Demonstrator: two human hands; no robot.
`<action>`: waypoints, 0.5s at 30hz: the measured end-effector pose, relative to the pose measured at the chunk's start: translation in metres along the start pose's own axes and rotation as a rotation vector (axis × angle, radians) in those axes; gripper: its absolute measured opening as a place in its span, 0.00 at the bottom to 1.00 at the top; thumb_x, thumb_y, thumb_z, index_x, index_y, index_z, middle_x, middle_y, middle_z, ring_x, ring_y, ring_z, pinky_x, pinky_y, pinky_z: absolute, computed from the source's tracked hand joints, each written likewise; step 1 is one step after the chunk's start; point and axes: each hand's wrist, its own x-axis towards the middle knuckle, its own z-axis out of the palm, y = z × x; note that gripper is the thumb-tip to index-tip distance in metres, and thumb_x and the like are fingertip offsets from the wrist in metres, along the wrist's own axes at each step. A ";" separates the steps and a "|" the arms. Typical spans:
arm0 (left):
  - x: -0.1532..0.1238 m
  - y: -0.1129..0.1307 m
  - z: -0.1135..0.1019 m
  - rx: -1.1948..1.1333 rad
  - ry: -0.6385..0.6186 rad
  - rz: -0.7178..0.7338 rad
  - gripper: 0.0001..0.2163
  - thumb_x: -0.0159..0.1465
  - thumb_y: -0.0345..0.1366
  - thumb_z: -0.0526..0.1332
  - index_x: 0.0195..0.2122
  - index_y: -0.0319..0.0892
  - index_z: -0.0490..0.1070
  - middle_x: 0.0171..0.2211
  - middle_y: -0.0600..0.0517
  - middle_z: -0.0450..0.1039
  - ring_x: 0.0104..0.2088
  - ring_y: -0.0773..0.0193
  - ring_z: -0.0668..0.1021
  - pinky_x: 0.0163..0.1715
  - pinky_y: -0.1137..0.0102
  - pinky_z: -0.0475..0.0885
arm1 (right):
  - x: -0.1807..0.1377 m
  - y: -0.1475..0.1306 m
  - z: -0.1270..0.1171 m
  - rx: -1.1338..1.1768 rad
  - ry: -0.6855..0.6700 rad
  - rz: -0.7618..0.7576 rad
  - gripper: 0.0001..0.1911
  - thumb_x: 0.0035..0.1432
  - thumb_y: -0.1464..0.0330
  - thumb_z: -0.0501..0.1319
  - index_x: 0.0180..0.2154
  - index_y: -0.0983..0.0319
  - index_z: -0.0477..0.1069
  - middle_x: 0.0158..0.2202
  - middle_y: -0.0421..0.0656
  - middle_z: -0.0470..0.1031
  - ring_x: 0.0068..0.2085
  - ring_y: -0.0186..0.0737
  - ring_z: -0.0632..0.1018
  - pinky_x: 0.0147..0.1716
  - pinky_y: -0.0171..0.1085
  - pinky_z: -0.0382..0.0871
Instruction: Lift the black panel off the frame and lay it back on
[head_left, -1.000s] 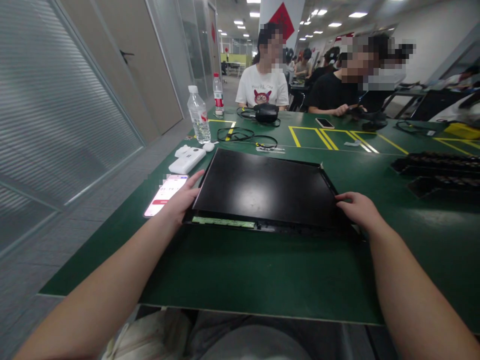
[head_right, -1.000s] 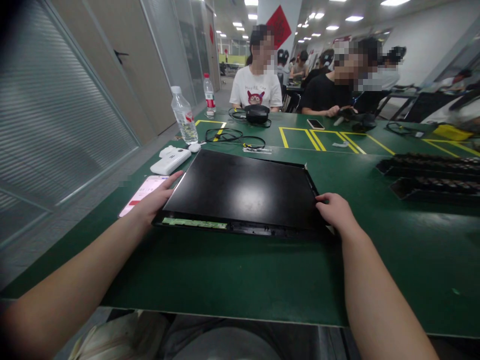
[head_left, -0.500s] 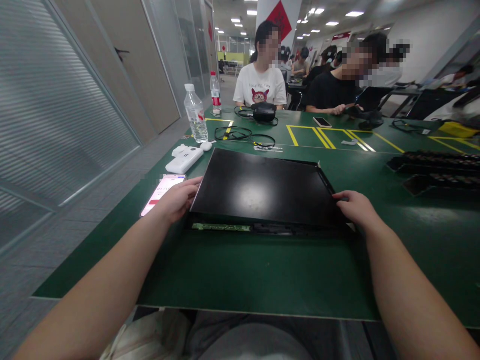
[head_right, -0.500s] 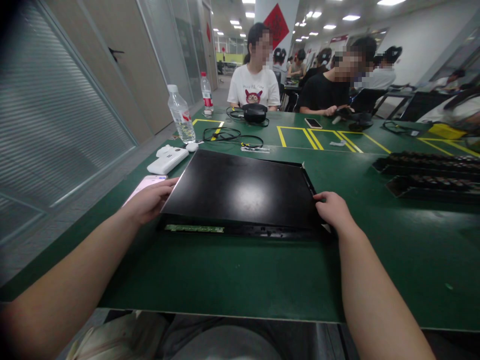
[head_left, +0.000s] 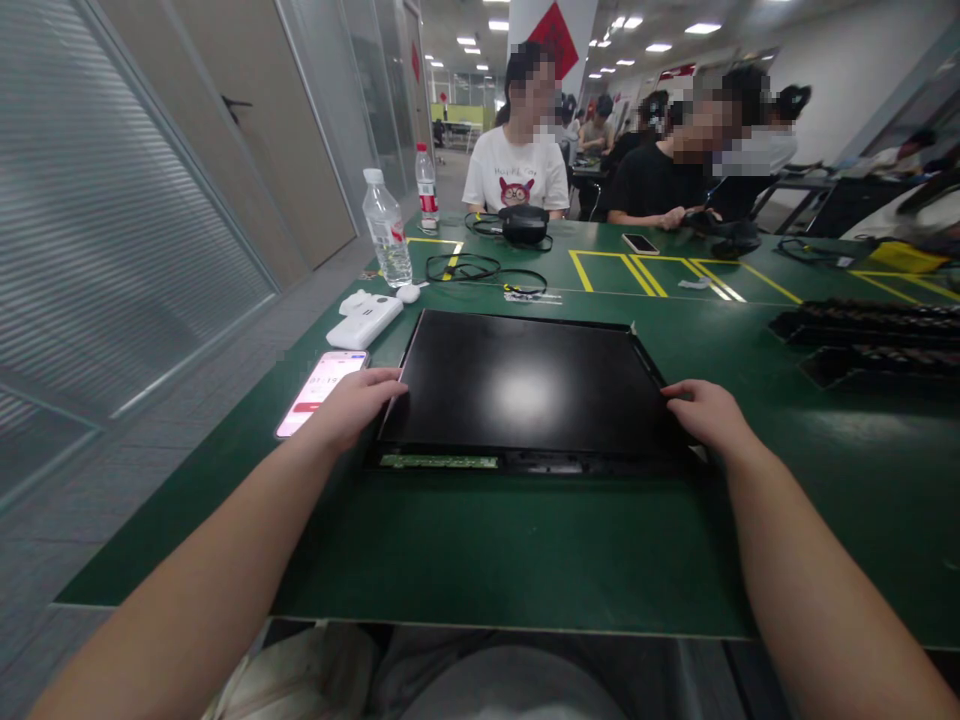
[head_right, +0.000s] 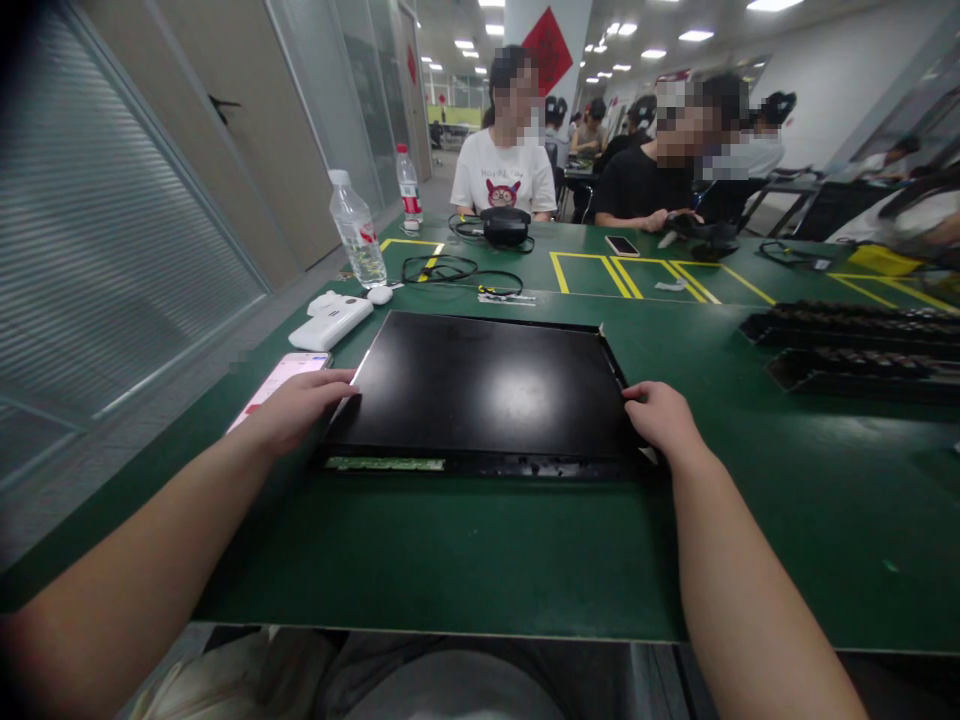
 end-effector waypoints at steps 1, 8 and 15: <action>-0.001 0.000 0.000 0.021 -0.012 0.019 0.12 0.43 0.43 0.75 0.29 0.46 0.85 0.40 0.46 0.88 0.50 0.40 0.84 0.52 0.55 0.79 | 0.000 0.000 0.000 -0.001 0.005 -0.005 0.14 0.51 0.73 0.63 0.38 0.60 0.85 0.33 0.48 0.82 0.40 0.51 0.82 0.46 0.45 0.76; -0.005 -0.003 0.002 0.183 -0.073 0.097 0.26 0.45 0.57 0.76 0.40 0.44 0.86 0.41 0.44 0.87 0.44 0.40 0.84 0.45 0.54 0.78 | 0.000 0.001 0.002 -0.001 0.027 -0.025 0.13 0.51 0.73 0.63 0.37 0.60 0.85 0.36 0.48 0.83 0.42 0.50 0.83 0.47 0.44 0.76; -0.002 -0.007 0.003 0.179 -0.074 0.089 0.28 0.45 0.54 0.77 0.45 0.44 0.84 0.47 0.44 0.87 0.47 0.40 0.85 0.47 0.54 0.78 | -0.004 -0.004 0.000 0.023 0.003 0.023 0.14 0.52 0.75 0.63 0.38 0.60 0.85 0.34 0.46 0.82 0.34 0.45 0.80 0.39 0.42 0.75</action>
